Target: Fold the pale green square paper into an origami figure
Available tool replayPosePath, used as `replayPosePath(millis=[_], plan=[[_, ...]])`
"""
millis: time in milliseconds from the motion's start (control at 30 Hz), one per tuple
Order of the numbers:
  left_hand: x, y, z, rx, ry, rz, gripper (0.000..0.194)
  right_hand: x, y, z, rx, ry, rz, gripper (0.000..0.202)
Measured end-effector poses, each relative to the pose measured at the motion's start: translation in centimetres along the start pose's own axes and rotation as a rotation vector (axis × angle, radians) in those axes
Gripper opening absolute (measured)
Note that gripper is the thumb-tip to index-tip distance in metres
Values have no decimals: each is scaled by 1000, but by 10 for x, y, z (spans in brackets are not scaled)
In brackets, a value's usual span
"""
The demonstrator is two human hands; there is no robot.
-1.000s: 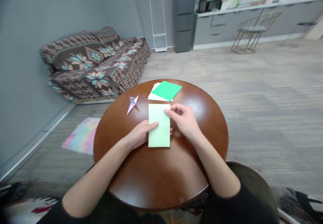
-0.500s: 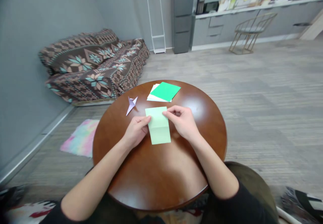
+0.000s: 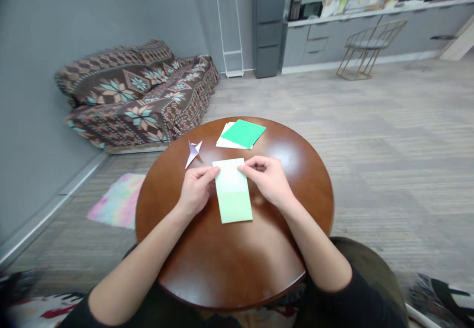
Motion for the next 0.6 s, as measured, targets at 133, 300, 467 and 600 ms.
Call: replayPosePath(millis=[133, 300, 467, 600], plan=[[-3, 0, -1, 107, -37, 154, 32, -1, -1, -1, 21, 11, 59, 21], [-2, -3, -2, 167, -78, 213, 28, -2, -2, -1, 6, 12, 15, 22], [-3, -1, 0, 165, -64, 226, 34, -2, -2, -1, -4, 1, -37, 29], [-1, -4, 0, 178, -76, 259, 34, -2, -3, -1, -8, 9, -52, 29]])
Point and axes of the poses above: each hand's wrist, its own z-axis towards the middle knuckle, its own x-axis out of the palm, y = z × x, the point moved 1 cm from there along z, towards the middle knuckle, and after that the axes turned 8 degrees about z, right-handed, at the moved point
